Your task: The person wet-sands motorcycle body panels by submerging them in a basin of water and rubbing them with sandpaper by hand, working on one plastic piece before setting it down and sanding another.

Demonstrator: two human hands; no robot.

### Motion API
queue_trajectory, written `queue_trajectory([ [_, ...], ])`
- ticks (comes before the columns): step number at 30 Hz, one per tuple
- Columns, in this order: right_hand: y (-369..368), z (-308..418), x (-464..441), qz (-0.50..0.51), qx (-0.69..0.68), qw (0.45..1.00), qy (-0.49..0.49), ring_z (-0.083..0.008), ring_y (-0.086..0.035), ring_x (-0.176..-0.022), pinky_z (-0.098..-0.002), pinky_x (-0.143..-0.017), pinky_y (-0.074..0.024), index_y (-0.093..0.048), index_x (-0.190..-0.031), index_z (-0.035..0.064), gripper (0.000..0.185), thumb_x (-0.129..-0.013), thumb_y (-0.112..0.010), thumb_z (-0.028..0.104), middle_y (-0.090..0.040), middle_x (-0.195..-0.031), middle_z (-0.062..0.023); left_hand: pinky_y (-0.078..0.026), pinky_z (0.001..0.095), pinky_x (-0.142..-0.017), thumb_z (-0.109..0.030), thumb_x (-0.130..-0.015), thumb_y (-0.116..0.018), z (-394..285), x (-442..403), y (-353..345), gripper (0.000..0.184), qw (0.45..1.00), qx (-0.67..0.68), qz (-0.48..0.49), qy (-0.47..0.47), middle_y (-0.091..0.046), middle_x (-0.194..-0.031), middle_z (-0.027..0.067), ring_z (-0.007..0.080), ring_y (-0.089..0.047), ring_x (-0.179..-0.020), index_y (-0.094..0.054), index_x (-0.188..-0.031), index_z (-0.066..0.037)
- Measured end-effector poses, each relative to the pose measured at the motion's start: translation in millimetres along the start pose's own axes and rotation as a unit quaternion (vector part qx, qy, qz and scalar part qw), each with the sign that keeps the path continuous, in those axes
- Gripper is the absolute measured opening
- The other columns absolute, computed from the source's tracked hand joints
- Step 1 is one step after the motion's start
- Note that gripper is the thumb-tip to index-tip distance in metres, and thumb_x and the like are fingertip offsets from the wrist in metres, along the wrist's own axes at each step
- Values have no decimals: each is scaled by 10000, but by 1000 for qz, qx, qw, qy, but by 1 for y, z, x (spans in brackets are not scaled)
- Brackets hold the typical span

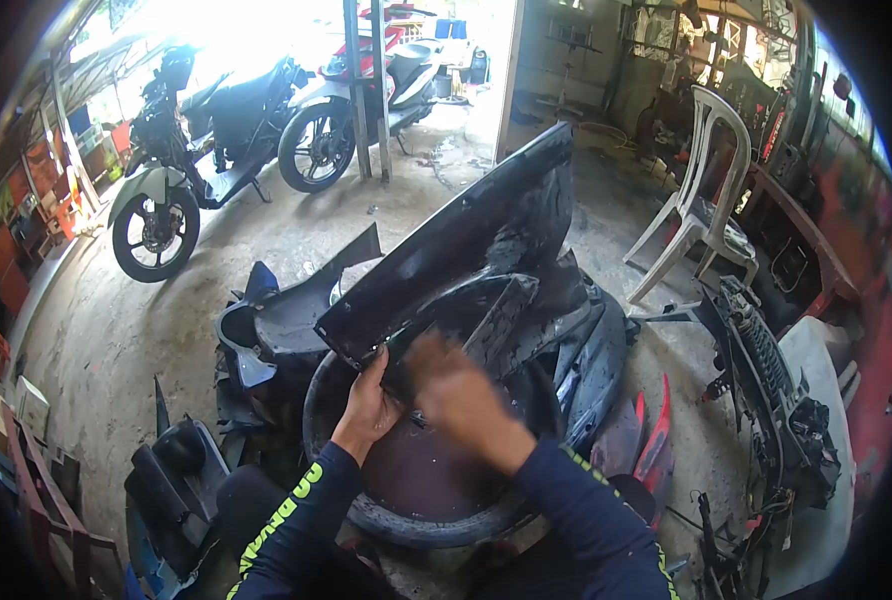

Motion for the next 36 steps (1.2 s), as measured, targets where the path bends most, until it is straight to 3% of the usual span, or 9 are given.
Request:
queue_trajectory([
  [7,4,-46,-13,-76,49,992,-87,-395,-463,-1320,-493,-1121,-325,-605,-1238,-25,409,-864,-552,130,-548,-1349,-236,-503,442,-989,-281,-1013,-524,-1,4,-9,386,997,78,10,5,-592,-1284,119,267,-605,-1153,-496,-1301,-26],
  [11,-14,-3,0,92,-45,992,69,-390,-466,-1314,-498,-1108,-338,-594,-1239,-47,395,-880,-531,105,-551,-1336,-253,-516,454,-969,-285,-1008,-534,3,2,14,387,990,128,39,31,-595,-1276,118,277,-613,-1140,-498,-1295,-28],
  [15,-2,-59,-15,-48,39,993,-99,-345,-451,-1345,-475,-1126,-327,-620,-1216,-23,393,-868,-542,144,-542,-1369,-215,-541,469,-924,-267,-1002,-541,-5,3,1,365,998,54,6,-13,-610,-1244,119,279,-638,-1096,-506,-1276,-29],
  [19,-17,-3,-6,141,-45,983,105,-363,-452,-1335,-455,-1123,-335,-611,-1216,-24,366,-900,-485,110,-533,-1360,-241,-549,467,-906,-258,-1000,-546,-1,-2,12,351,996,88,20,20,-615,-1235,117,281,-643,-1083,-512,-1269,-35],
  [23,-4,-54,-13,-45,43,994,-87,-332,-463,-1339,-450,-1130,-329,-633,-1211,9,365,-882,-528,125,-583,-1319,-203,-549,463,-906,-262,-1000,-545,-2,0,7,342,997,79,12,-1,-624,-1221,116,283,-645,-1079,-524,-1255,-35],
  [27,-19,-6,-2,140,-24,986,92,-376,-446,-1339,-454,-1130,-329,-586,-1286,11,394,-931,-454,119,-524,-1381,-219,-538,456,-932,-259,-999,-546,1,2,23,352,994,95,36,29,-625,-1222,120,280,-642,-1088,-523,-1266,-30],
  [30,-25,-67,-15,-15,163,985,-53,-355,-461,-1336,-460,-1132,-328,-600,-1274,22,402,-899,-519,142,-527,-1391,-193,-511,453,-981,-238,-1029,-476,-8,4,5,338,998,60,19,-8,-607,-1257,128,268,-619,-1130,-519,-1285,-22],
  [34,-33,3,7,151,-33,982,111,-351,-428,-1361,-458,-1155,-281,-600,-1271,30,383,-917,-486,118,-515,-1401,-202,-523,459,-952,-237,-1006,-523,-7,8,20,353,996,83,32,11,-618,-1241,117,276,-629,-1111,-511,-1296,-36],
  [36,-16,-47,-14,65,-1,998,0,-340,-425,-1367,-461,-1152,-283,-603,-1270,34,394,-900,-508,126,-525,-1395,-192,-525,457,-952,-227,-1006,-520,-8,6,15,350,998,61,6,0,-616,-1243,119,277,-626,-1116,-508,-1296,-32],
])
Point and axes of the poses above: each hand's wrist, its own x-axis away from the middle knuckle, its own y-axis out of the back of the hand, z = x × y, the point moved 6 cm from there along -x, towards the middle knuckle
